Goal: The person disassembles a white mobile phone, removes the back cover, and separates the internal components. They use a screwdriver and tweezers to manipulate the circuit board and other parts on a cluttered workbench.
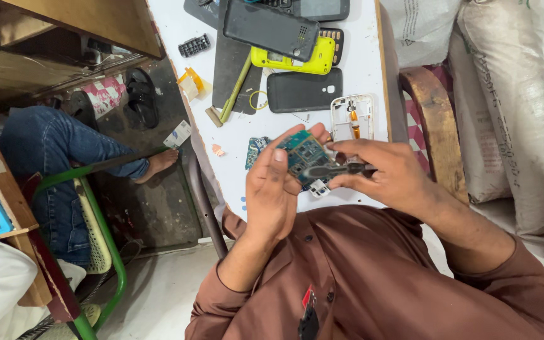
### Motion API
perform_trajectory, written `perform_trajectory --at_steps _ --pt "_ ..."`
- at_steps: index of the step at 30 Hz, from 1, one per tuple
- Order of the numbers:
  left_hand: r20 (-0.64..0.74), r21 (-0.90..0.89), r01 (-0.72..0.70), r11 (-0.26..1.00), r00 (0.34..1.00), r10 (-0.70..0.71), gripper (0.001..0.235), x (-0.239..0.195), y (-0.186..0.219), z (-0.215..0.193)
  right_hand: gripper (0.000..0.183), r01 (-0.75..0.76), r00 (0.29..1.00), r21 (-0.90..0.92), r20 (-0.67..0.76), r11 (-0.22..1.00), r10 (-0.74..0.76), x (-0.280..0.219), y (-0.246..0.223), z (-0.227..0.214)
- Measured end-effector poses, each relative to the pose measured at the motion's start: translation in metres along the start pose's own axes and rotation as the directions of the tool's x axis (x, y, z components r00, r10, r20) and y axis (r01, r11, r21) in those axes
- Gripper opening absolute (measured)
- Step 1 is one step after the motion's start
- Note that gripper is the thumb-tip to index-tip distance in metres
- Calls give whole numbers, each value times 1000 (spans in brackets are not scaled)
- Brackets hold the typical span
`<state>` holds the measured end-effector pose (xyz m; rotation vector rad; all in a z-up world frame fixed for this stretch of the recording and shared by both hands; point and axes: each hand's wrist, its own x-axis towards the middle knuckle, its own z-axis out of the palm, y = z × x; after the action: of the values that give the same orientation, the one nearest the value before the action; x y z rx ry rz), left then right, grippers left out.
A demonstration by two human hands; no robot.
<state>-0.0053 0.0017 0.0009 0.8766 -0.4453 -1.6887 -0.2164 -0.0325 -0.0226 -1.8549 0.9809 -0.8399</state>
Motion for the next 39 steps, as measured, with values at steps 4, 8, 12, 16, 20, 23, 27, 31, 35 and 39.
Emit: perform_trajectory --at_steps 4,8,12,16,20,23,27,31,35,39 --pt "87 112 -7 994 996 -3 51 -5 -3 3 30 -386 922 143 72 911 380 -9 4 4" --pt "165 323 -25 946 986 -30 50 -7 -3 -1 22 -329 943 256 48 909 328 -10 4 0" --pt "37 409 127 904 987 -156 50 -7 -6 -9 27 -357 933 76 -16 931 359 -7 -1 -1" --pt "37 174 115 978 992 -123 50 -1 -8 -14 48 -76 992 56 -101 996 81 -2 -5 -15" --pt "75 75 75 994 994 -81 51 -1 -5 -18 45 122 992 -22 -40 992 -123 -1 -6 -15" --pt "117 71 40 997 992 -48 54 -3 -4 -17 57 186 982 -222 73 957 -174 -1 -9 -7" --pt "108 19 6 1000 994 -8 56 -4 -2 -17 66 224 975 -423 102 878 -199 0 -16 2" --pt "59 -15 -42 999 997 43 58 -4 0 -16 66 212 977 -469 129 857 -171 2 -23 0" --pt "22 -31 -75 997 997 76 60 -3 3 -15 64 176 984 -508 111 843 -139 7 -29 -9" --pt "48 -30 -107 994 993 108 61 -5 1 -14 64 210 978 -500 107 840 -181 8 -34 -3"
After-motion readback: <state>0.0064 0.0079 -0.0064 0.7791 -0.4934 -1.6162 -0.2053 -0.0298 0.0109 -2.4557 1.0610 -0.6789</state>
